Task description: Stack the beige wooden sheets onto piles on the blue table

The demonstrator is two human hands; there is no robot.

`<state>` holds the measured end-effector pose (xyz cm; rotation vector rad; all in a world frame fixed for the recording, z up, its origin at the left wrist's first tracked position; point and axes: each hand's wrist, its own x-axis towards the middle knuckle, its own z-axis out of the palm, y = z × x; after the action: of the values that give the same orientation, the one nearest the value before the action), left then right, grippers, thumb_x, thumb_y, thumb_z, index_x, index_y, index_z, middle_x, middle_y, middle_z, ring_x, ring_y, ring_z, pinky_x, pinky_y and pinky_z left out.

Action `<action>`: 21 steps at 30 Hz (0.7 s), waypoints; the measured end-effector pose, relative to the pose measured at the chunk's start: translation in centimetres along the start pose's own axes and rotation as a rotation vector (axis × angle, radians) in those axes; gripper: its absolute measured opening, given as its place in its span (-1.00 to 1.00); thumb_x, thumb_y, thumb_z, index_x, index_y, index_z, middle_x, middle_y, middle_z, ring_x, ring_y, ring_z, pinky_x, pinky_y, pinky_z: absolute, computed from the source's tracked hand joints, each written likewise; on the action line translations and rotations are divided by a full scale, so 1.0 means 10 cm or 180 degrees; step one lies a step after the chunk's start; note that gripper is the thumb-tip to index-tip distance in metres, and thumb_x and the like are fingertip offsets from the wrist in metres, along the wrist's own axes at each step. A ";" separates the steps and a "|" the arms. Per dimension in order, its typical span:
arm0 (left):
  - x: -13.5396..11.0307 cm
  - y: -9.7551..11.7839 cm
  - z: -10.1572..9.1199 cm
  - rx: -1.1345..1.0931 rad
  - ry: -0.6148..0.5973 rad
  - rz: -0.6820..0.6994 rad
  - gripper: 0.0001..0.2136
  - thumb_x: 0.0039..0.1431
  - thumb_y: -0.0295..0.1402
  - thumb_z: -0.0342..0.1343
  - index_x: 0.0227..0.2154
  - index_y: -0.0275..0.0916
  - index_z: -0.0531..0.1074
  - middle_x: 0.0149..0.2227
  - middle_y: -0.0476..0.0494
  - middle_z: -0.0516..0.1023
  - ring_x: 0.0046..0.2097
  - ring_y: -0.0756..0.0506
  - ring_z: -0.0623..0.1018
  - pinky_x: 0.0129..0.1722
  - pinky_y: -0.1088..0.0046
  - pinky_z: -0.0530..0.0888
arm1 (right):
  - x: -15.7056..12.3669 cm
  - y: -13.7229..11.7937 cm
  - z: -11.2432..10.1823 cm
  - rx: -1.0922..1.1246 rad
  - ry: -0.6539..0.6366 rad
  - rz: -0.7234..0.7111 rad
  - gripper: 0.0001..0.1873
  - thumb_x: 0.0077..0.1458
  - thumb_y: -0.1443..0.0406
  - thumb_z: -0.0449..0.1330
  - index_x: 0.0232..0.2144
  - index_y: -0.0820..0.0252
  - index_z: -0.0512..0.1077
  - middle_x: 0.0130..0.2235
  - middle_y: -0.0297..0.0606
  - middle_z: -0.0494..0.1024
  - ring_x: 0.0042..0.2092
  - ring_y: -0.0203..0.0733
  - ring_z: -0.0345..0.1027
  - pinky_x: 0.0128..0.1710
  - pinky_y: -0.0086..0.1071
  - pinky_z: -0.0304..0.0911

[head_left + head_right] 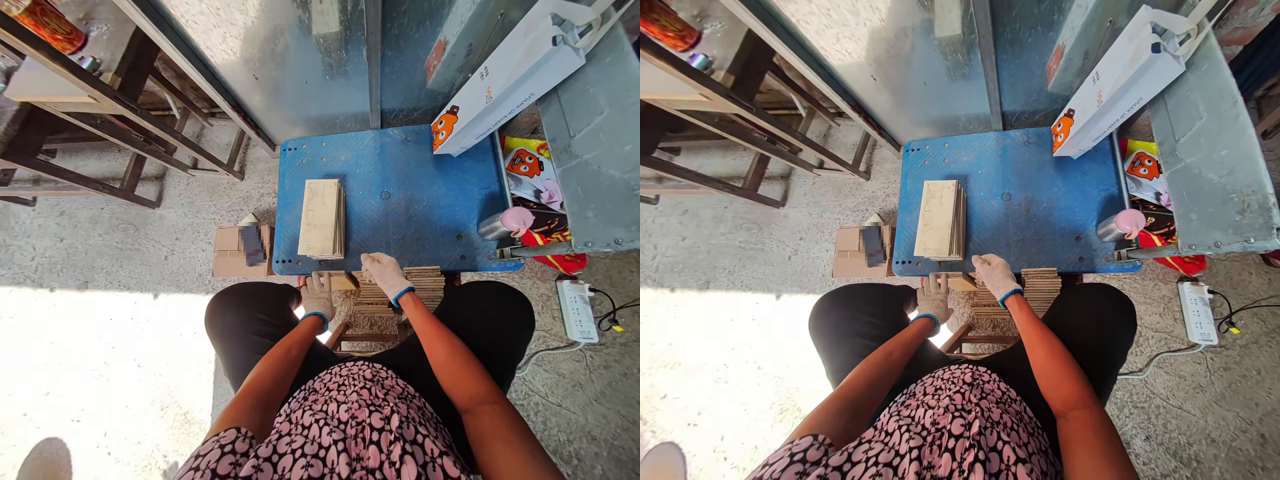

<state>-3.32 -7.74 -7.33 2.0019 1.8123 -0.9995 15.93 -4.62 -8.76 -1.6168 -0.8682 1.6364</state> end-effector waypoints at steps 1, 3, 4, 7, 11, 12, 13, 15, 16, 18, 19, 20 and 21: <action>0.00 0.00 0.01 -0.0003 -0.0002 0.0003 -0.01 -0.01 -0.22 0.30 0.42 -0.34 -0.08 0.42 -0.61 -0.08 0.41 -0.48 0.02 0.28 0.03 0.08 | -0.01 0.00 -0.01 -0.0017 -0.0012 -0.0003 -0.54 0.10 -0.13 0.18 -0.45 0.13 0.43 -0.55 -0.32 0.46 -0.53 -0.28 0.27 -0.52 -0.40 0.15; 0.00 0.00 0.02 -0.0003 -0.0009 0.0003 -0.01 -0.01 -0.22 0.30 0.42 -0.33 -0.08 0.42 -0.61 -0.09 0.41 -0.48 0.01 0.27 0.03 0.08 | -0.01 0.00 -0.02 -0.0049 -0.0061 -0.0001 -0.54 0.11 -0.13 0.18 -0.44 0.13 0.44 -0.54 -0.32 0.47 -0.51 -0.27 0.29 -0.50 -0.40 0.17; -0.01 0.00 0.03 0.0002 -0.0015 -0.0002 -0.02 -0.01 -0.21 0.30 0.42 -0.33 -0.08 0.42 -0.61 -0.09 0.41 -0.47 0.01 0.27 0.02 0.07 | 0.00 0.01 -0.02 -0.0061 -0.0081 0.0004 -0.54 0.11 -0.13 0.18 -0.43 0.13 0.44 -0.54 -0.33 0.47 -0.51 -0.28 0.29 -0.49 -0.41 0.17; -0.04 0.02 0.01 0.0031 -0.0003 -0.0017 -0.07 0.03 -0.23 0.26 0.42 -0.32 -0.05 0.43 -0.58 -0.08 0.41 -0.46 0.01 0.26 0.02 0.08 | 0.03 0.04 -0.01 -0.0074 -0.0078 0.0024 -0.54 0.10 -0.13 0.19 -0.43 0.14 0.45 -0.56 -0.36 0.45 -0.52 -0.29 0.28 -0.49 -0.42 0.16; -0.09 0.04 -0.06 -0.0111 0.0202 0.0142 -0.29 0.10 -0.41 0.11 0.34 -0.40 0.14 0.36 -0.56 0.13 0.31 -0.41 0.20 0.20 0.08 0.19 | 0.06 0.07 0.01 -0.0074 -0.0064 0.0009 -0.53 0.09 -0.13 0.19 -0.43 0.14 0.45 -0.57 -0.36 0.44 -0.53 -0.29 0.26 -0.49 -0.41 0.14; -0.09 0.03 -0.08 -0.0198 0.0259 0.0190 -0.38 0.11 -0.46 0.06 0.28 -0.43 0.22 0.30 -0.57 0.23 0.26 -0.39 0.27 0.18 0.09 0.22 | 0.06 0.08 0.01 -0.0083 -0.0067 -0.0003 -0.53 0.09 -0.13 0.19 -0.43 0.14 0.46 -0.57 -0.36 0.44 -0.52 -0.29 0.26 -0.49 -0.41 0.14; -0.09 0.03 -0.10 -0.0295 0.0281 0.0228 -0.46 0.13 -0.50 0.00 0.22 -0.44 0.29 0.22 -0.56 0.32 0.21 -0.38 0.32 0.15 0.09 0.25 | 0.06 0.08 0.01 -0.0095 -0.0069 -0.0009 -0.53 0.08 -0.14 0.19 -0.43 0.14 0.46 -0.57 -0.36 0.43 -0.53 -0.28 0.25 -0.48 -0.40 0.13; -0.06 0.00 -0.11 -0.0507 0.0173 0.0188 -0.56 0.16 -0.56 -0.08 0.10 -0.42 0.41 0.07 -0.55 0.45 0.14 -0.36 0.40 0.12 0.09 0.30 | 0.05 0.09 0.01 -0.0124 -0.0066 -0.0010 -0.52 0.08 -0.15 0.19 -0.44 0.14 0.46 -0.59 -0.37 0.42 -0.53 -0.29 0.23 -0.48 -0.40 0.13; -0.04 -0.01 -0.11 -0.0600 0.0068 0.0140 -0.58 0.17 -0.57 -0.11 0.06 -0.40 0.44 0.02 -0.54 0.49 0.12 -0.36 0.44 0.10 0.08 0.33 | 0.05 0.09 0.00 -0.0136 -0.0069 -0.0010 -0.51 0.08 -0.15 0.18 -0.45 0.14 0.46 -0.59 -0.38 0.41 -0.53 -0.30 0.22 -0.48 -0.41 0.12; 0.01 -0.05 -0.07 -0.0727 -0.0142 0.0067 -0.58 0.18 -0.59 -0.14 0.03 -0.37 0.47 -0.02 -0.53 0.52 0.08 -0.36 0.50 0.04 0.08 0.39 | 0.05 0.09 0.00 -0.0150 -0.0071 -0.0021 -0.50 0.08 -0.16 0.18 -0.46 0.15 0.45 -0.60 -0.39 0.40 -0.54 -0.31 0.21 -0.48 -0.42 0.11; 0.04 -0.06 -0.05 -0.0767 -0.0219 0.0056 -0.57 0.18 -0.58 -0.13 0.04 -0.34 0.48 -0.03 -0.52 0.54 0.05 -0.35 0.53 0.00 0.10 0.42 | 0.06 0.10 0.00 -0.0153 -0.0065 -0.0026 -0.50 0.08 -0.15 0.18 -0.46 0.15 0.45 -0.59 -0.39 0.40 -0.53 -0.31 0.21 -0.48 -0.42 0.11; 0.06 -0.07 -0.03 -0.0799 -0.0281 0.0067 -0.58 0.19 -0.57 -0.12 0.04 -0.31 0.49 -0.04 -0.49 0.55 0.03 -0.34 0.55 -0.03 0.12 0.45 | 0.06 0.10 0.00 -0.0155 -0.0055 -0.0028 -0.51 0.07 -0.15 0.18 -0.45 0.15 0.45 -0.58 -0.39 0.41 -0.52 -0.31 0.22 -0.48 -0.43 0.12; 0.07 -0.08 0.00 -0.0834 -0.0336 0.0090 -0.60 0.19 -0.56 -0.09 0.02 -0.28 0.51 -0.06 -0.46 0.57 0.00 -0.33 0.58 -0.06 0.15 0.47 | 0.07 0.11 0.00 -0.0160 -0.0043 -0.0025 -0.51 0.07 -0.15 0.19 -0.45 0.15 0.45 -0.57 -0.39 0.42 -0.52 -0.31 0.23 -0.47 -0.43 0.13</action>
<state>-4.06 -7.04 -7.57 1.7796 1.7528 -0.7965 15.89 -4.67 -10.04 -1.6360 -0.9280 1.6337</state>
